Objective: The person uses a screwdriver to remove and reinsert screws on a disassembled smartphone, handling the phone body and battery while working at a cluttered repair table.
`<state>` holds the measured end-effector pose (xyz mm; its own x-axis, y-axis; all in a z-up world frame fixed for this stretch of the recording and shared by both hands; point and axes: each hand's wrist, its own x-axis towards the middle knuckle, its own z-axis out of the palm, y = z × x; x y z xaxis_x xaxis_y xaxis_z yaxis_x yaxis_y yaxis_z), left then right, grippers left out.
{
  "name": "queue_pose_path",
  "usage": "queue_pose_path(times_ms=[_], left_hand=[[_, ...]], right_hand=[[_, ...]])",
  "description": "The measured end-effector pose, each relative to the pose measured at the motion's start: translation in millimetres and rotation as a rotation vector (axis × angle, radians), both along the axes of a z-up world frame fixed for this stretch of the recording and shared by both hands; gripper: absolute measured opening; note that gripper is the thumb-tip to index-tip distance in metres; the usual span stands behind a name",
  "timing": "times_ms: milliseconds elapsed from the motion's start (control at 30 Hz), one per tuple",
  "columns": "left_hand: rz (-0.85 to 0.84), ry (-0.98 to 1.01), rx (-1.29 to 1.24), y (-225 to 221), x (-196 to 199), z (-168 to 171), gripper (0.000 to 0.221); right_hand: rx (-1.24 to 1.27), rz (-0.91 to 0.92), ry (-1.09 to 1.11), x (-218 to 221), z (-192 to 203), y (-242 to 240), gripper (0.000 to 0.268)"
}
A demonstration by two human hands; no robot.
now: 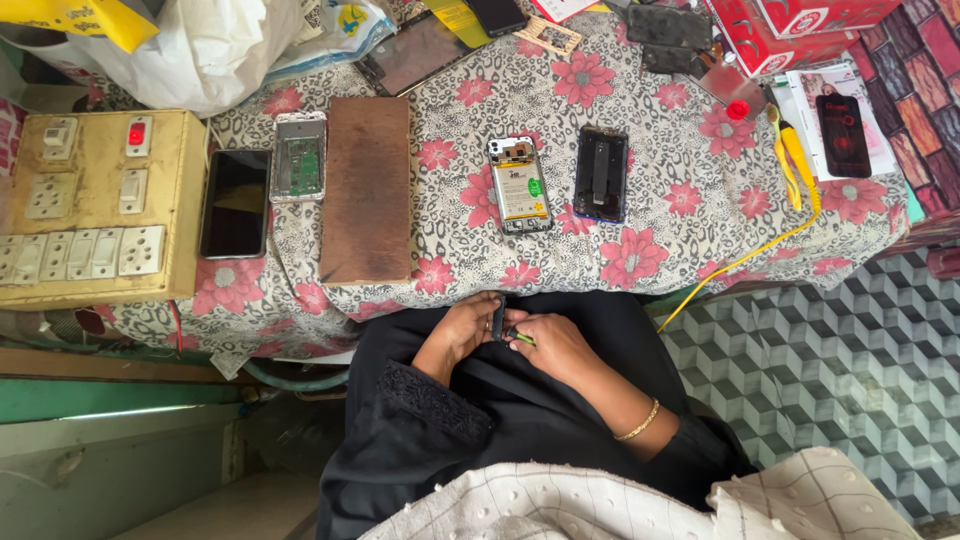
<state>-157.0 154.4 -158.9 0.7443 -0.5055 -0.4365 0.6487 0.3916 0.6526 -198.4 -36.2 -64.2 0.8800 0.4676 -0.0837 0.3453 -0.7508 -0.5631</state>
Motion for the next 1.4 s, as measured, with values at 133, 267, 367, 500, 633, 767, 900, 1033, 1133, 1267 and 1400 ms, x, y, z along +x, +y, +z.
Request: queue_pose_path(times_ms=[133, 267, 367, 500, 633, 767, 900, 1033, 1133, 1267, 1400], left_hand=[[0.016, -0.01, -0.031, 0, -1, 4, 0.021], [0.005, 0.019, -0.036, 1, -1, 6, 0.021], [0.003, 0.031, -0.029, 1, -2, 6, 0.021], [0.011, 0.065, 0.005, 1, -1, 0, 0.024], [0.001, 0.055, 0.051, 0, 0, -19, 0.026], [-0.031, -0.064, 0.291, 1, -1, -39, 0.021], [-0.072, -0.399, 0.463, 13, -4, -29, 0.015], [-0.112, -0.479, 0.305, 14, 2, 18, 0.009], [-0.158, -0.602, 0.203, 7, 23, 61, 0.005], [0.033, -0.65, 0.427, 8, 79, 119, 0.008], [0.252, -0.715, 0.638, 24, 147, 161, 0.012]], right_hand=[[-0.016, 0.036, -0.01, -2, -10, 1, 0.014], [-0.006, 0.101, -0.058, -3, -17, 3, 0.012], [-0.056, 0.121, -0.056, -5, -24, 4, 0.011], [-0.205, 0.198, -0.074, -11, -40, 6, 0.008], [-0.256, 0.279, -0.137, -13, -58, 10, 0.008], [-0.266, 0.298, -0.167, -18, -53, 10, 0.013], [-0.049, 0.223, -0.168, 2, -8, -17, 0.011], [0.016, -0.136, -0.183, 66, 55, -62, 0.036], [0.034, -0.453, -0.172, 128, 88, -83, 0.035], [0.297, -0.288, -0.369, 193, 101, -89, 0.017], [0.23, -0.163, -0.299, 246, 91, -91, 0.016]])
